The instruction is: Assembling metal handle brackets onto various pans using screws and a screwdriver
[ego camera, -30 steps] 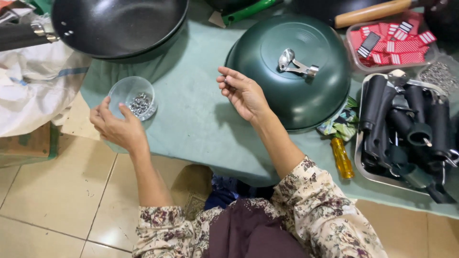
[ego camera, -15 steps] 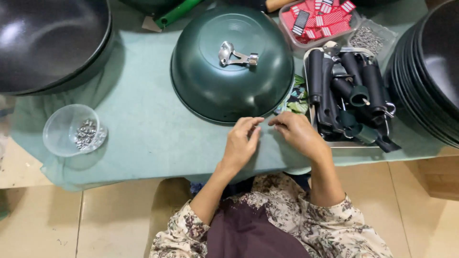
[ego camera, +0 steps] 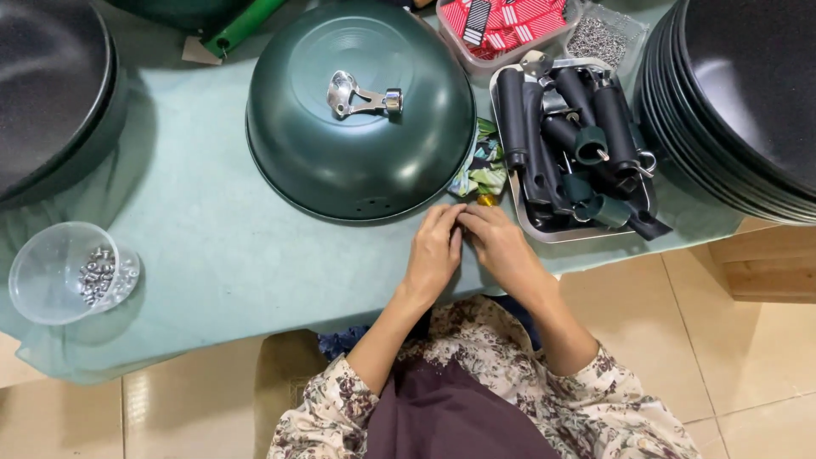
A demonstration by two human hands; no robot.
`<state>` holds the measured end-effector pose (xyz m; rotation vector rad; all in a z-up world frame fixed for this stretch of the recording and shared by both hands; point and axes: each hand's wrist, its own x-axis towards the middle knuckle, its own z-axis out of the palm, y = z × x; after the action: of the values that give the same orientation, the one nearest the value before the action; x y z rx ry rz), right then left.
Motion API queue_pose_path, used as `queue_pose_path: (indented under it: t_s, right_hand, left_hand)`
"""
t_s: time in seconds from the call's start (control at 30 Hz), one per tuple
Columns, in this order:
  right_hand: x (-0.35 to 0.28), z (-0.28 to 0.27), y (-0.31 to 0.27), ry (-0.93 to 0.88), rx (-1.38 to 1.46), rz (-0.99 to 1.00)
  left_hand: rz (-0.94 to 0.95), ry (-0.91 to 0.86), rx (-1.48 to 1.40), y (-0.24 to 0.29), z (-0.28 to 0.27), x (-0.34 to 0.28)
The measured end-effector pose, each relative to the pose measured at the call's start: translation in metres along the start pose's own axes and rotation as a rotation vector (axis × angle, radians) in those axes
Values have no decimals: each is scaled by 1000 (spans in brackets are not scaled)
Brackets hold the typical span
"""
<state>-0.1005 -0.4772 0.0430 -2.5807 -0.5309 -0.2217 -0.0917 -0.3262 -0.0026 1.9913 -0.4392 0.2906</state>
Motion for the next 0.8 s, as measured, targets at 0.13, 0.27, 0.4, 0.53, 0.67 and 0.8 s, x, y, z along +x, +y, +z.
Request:
queue_pose_path:
  t_s: [0.13, 0.27, 0.4, 0.53, 0.67, 0.8]
  right_hand:
    - [-3, -6, 2, 66, 87, -10]
    - [-4, -15, -3, 118, 129, -1]
    - [1, -23, -9, 140, 150, 21]
    - [24, -43, -26, 241, 227, -15]
    - [55, -46, -33, 312, 238, -50]
    - [96, -59, -58, 334, 279, -130]
  left_hand:
    - [-17, 14, -8, 1, 0, 2]
    - [-26, 23, -11, -1, 2, 0]
    - [-46, 33, -31, 3, -5, -1]
    - [-228, 23, -278, 7, -29, -11]
    - [-718, 70, -1073, -11, -56, -37]
    - [-829, 175, -1242, -5, -106, -45]
